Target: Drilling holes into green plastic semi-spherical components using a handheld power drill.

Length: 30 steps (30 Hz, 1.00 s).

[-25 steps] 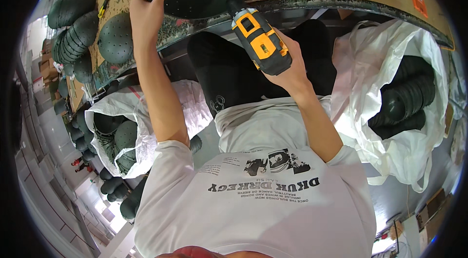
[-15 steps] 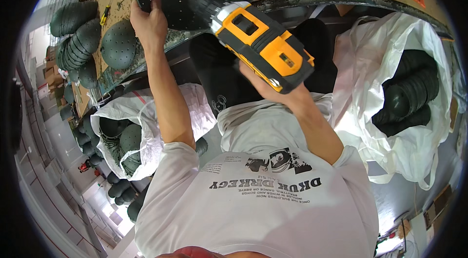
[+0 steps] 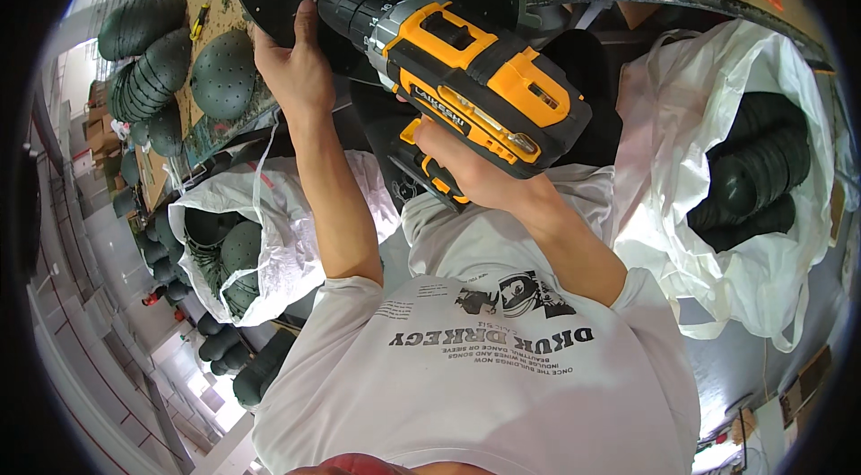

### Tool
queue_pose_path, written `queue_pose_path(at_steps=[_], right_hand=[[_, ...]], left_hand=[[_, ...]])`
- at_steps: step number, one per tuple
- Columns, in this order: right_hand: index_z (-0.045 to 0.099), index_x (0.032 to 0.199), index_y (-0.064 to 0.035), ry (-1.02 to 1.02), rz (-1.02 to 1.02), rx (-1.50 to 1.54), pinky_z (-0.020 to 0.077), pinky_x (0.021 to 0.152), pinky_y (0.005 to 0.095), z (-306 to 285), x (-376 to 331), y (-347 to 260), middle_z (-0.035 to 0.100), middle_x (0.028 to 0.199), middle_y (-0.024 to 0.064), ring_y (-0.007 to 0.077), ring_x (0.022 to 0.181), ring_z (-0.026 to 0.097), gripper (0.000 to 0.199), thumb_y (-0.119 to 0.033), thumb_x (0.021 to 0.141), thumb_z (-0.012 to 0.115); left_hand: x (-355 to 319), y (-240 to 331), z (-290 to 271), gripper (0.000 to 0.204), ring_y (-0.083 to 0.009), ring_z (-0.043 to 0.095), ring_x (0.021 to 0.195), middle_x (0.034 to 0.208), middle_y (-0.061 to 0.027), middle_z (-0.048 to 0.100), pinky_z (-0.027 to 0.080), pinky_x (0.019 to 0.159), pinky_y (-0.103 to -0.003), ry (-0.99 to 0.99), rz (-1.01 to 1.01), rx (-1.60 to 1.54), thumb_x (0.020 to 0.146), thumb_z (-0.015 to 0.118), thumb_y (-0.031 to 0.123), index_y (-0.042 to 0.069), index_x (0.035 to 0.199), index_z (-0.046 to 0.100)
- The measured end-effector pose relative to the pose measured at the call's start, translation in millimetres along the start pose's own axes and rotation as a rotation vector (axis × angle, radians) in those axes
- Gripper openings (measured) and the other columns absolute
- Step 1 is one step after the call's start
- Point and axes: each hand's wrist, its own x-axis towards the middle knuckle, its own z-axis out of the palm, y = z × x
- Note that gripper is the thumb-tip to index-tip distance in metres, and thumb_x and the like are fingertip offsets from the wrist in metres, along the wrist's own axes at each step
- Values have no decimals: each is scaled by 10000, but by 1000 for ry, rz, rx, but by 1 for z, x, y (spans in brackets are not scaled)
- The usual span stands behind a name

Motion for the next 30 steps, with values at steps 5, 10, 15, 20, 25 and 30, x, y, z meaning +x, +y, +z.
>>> queue_pose_path(at_steps=[5, 10, 15, 20, 25, 30], right_hand=[[646, 906, -56, -55, -112, -223, 471, 675, 317, -4, -2, 2, 612, 856, 34, 142, 744, 565, 46, -80, 872, 626], [648, 924, -56, 36, 271, 156, 475, 671, 312, 1, -2, -17, 620, 854, 36, 137, 734, 570, 73, -78, 866, 608], [649, 938, -62, -19, 272, 159, 477, 659, 308, -3, -1, -16, 622, 823, 28, 131, 712, 572, 90, -94, 866, 606], [650, 924, -61, 23, 228, 159, 477, 662, 304, -2, -2, -7, 629, 839, 22, 132, 722, 578, 85, -118, 877, 608], [655, 1017, -33, -14, 53, 15, 498, 709, 305, -2, -1, 1, 653, 922, 42, 138, 783, 596, 174, -145, 885, 635], [634, 1113, -1, 46, 253, 207, 507, 743, 292, 1, 2, -17, 661, 956, 57, 127, 816, 606, 252, -122, 893, 636]], left_hand=[[-2, -1, -4, 210, -141, 624, 913, 1033, -93, 687, 490, 839, -280, -7, 0, 16, 954, 656, 75, -39, 1118, 591], [-4, 2, -4, 207, -143, 623, 908, 1020, -97, 688, 489, 841, -281, -1, 10, 41, 956, 658, 86, -37, 1109, 592], [-4, 0, -5, 191, -139, 618, 900, 1011, -96, 688, 484, 835, -277, 7, 28, 67, 953, 659, 78, -34, 1092, 593], [-5, -2, -2, 177, -137, 617, 890, 997, -90, 685, 483, 831, -276, 13, -2, 2, 952, 655, 71, -32, 1082, 593], [-7, 1, 0, 168, -138, 616, 881, 986, -87, 679, 484, 831, -275, 20, 10, 3, 954, 648, 65, -32, 1078, 591], [-10, 5, -1, 175, -144, 615, 882, 998, -99, 674, 486, 835, -280, 41, 13, 99, 957, 633, 50, -41, 1097, 580]])
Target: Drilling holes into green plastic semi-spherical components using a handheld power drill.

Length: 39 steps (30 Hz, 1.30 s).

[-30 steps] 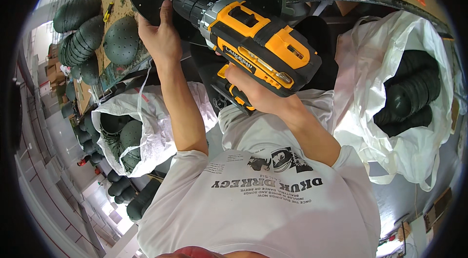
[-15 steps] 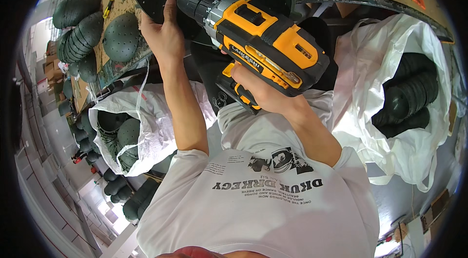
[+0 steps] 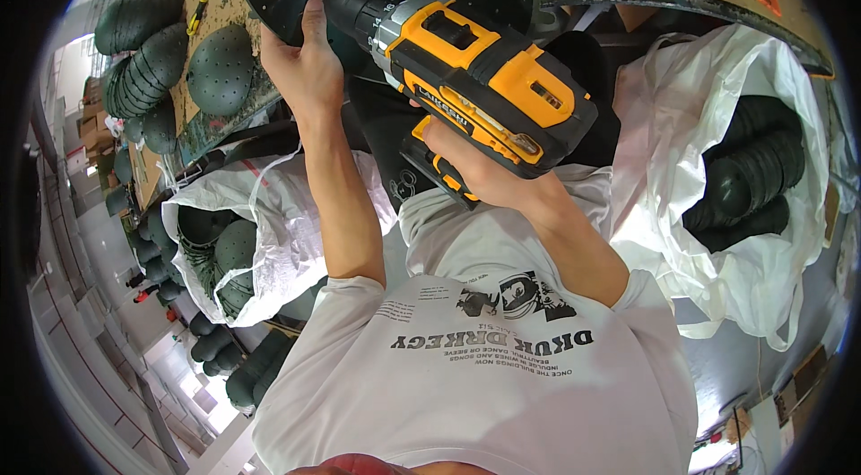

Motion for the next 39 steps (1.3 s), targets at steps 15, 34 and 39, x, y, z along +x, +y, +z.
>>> queue_pose_path(at_steps=[15, 34, 39], right_hand=[[660, 918, 3, 124, 2, -36, 505, 657, 301, 11, 3, -8, 655, 842, 65, 153, 713, 608, 116, -85, 842, 667], [562, 1104, -33, 134, 96, 132, 383, 573, 233, 5, 9, -9, 471, 682, -19, 72, 581, 425, 251, 2, 855, 568], [562, 1087, -29, 109, 61, 145, 401, 575, 234, 19, 4, -7, 486, 701, 8, 89, 567, 428, 284, 88, 831, 524]], left_hand=[[-17, 12, 11, 210, -151, 622, 982, 1071, -96, 679, 480, 889, -281, -76, 61, 47, 950, 585, -5, -45, 1155, 598], [-27, 11, 11, 225, -529, 529, 800, 773, -272, 531, 447, 624, -467, -13, -8, 51, 865, 669, 51, 7, 988, 486], [-31, 11, -18, 211, -475, 564, 667, 647, -244, 517, 398, 541, -462, -7, -44, 44, 898, 638, 36, 27, 972, 441]])
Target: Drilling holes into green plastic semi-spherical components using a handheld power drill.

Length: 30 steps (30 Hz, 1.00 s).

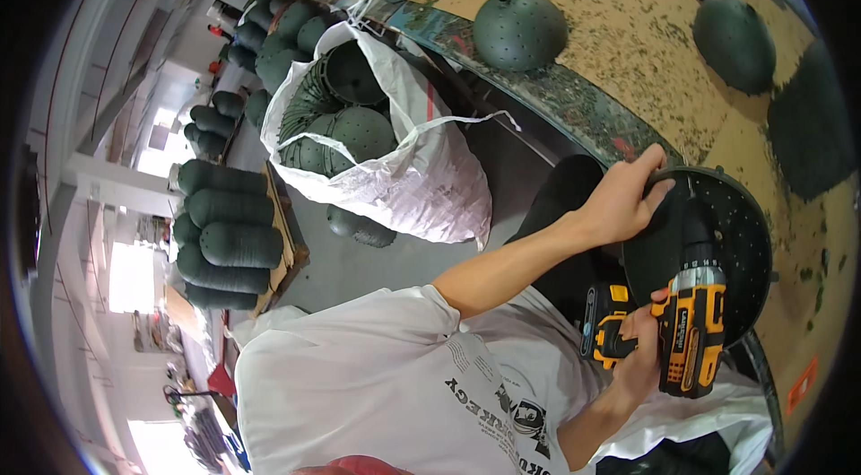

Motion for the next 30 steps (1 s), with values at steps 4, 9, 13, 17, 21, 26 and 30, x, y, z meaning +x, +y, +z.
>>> queue_pose_path(at_steps=[4, 9, 13, 17, 21, 26, 30], right_hand=[[563, 1070, -19, 16, -14, -77, 396, 564, 237, 13, 7, -8, 489, 696, 17, 91, 559, 424, 273, 75, 816, 526], [551, 1088, -19, -88, -75, -142, 391, 614, 227, -3, -5, -5, 516, 697, 6, 89, 599, 476, 259, -2, 831, 528], [517, 1193, 35, -218, -403, -367, 394, 641, 222, -41, -20, -6, 551, 742, 31, 103, 634, 505, 336, -128, 910, 597], [461, 1311, 86, -108, -332, -130, 347, 636, 246, -88, -15, -33, 468, 733, 24, 104, 644, 428, 453, -108, 919, 580], [530, 1150, 28, 49, -376, -180, 346, 676, 244, -141, 40, -52, 424, 756, 4, 101, 695, 405, 238, -125, 970, 552], [471, 723, -94, 332, -494, -626, 336, 679, 241, -214, 137, -57, 423, 728, -42, 92, 677, 402, 326, -227, 990, 602], [506, 690, -94, 433, -667, -725, 349, 643, 258, -205, 166, -49, 457, 688, -49, 92, 637, 415, 325, -192, 969, 640]], left_hand=[[-1, 3, 3, 213, -478, 579, 697, 680, -246, 550, 419, 567, -481, -12, -11, 23, 894, 638, 42, 25, 992, 449], [20, -20, -6, 261, -468, 605, 736, 782, -273, 606, 470, 627, -458, 223, -100, 91, 890, 627, 43, 17, 1109, 486], [31, -25, -36, 313, -266, 637, 694, 835, -213, 658, 489, 665, -372, 269, -145, 28, 911, 626, 41, -7, 1205, 531], [35, -32, -42, 261, -313, 588, 619, 784, -237, 631, 472, 642, -374, 245, -147, -47, 907, 606, 22, 23, 1167, 576], [33, -25, -46, 219, -309, 583, 612, 763, -235, 616, 464, 634, -373, 281, -143, -107, 913, 600, 19, 13, 1130, 573], [31, -18, -40, 162, -257, 593, 622, 755, -223, 612, 454, 626, -361, 328, -184, -116, 917, 599, 32, -2, 1069, 556], [29, -16, -40, 144, -112, 575, 777, 862, -74, 666, 479, 708, -293, 268, -312, -150, 934, 589, 9, -3, 1078, 596]])
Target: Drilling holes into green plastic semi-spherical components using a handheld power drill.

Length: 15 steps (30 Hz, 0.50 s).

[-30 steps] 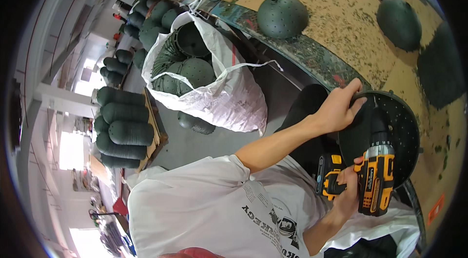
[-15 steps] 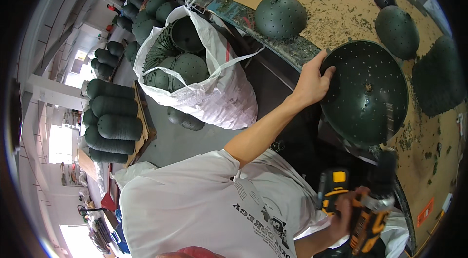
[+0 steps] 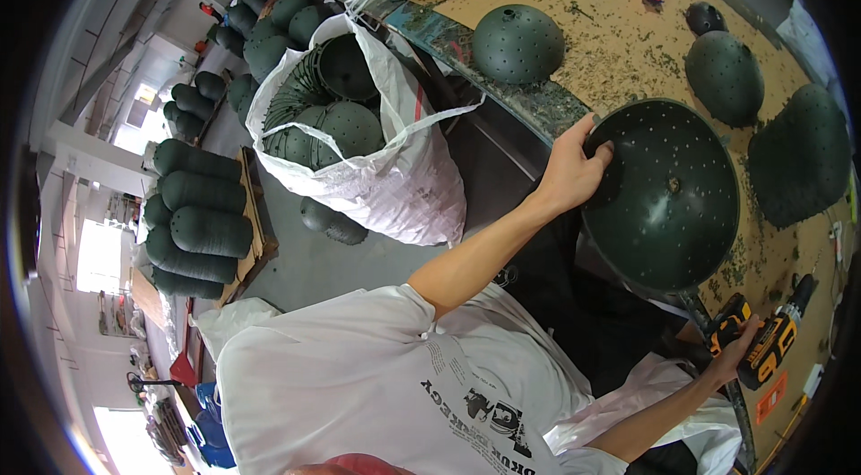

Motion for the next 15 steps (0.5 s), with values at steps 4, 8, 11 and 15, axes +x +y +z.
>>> queue_pose_path(at_steps=[4, 8, 11, 15], right_hand=[[581, 704, -81, 24, 87, 98, 380, 608, 264, 1, 4, 6, 530, 682, -36, 87, 617, 468, 270, -158, 945, 674], [681, 885, -57, -113, 133, 47, 459, 697, 250, -20, 1, 25, 609, 800, 1, 91, 730, 563, 163, -196, 964, 649], [626, 1257, -47, -193, 590, 368, 471, 942, 295, -31, -13, 27, 618, 1153, 60, 163, 1099, 595, 326, -239, 1003, 556], [638, 1259, -28, -154, 427, 359, 481, 989, 343, -12, -14, -1, 640, 1224, 78, 189, 1126, 618, 349, -150, 932, 653]], left_hand=[[-4, -10, 1, 175, -115, 596, 826, 929, -57, 683, 492, 754, -283, -13, 29, -57, 918, 596, 10, -14, 1091, 609], [-10, -13, 19, 187, -122, 609, 877, 944, -48, 687, 497, 782, -294, -94, -83, -228, 899, 622, 29, -32, 1076, 625], [-9, -31, 31, 172, -122, 610, 888, 939, -53, 692, 499, 788, -301, -43, 96, -120, 893, 631, 43, -41, 1042, 641], [-15, -32, 31, 145, -89, 597, 847, 933, -34, 687, 494, 749, -270, -74, -4, -164, 906, 638, 44, -5, 1042, 652]])
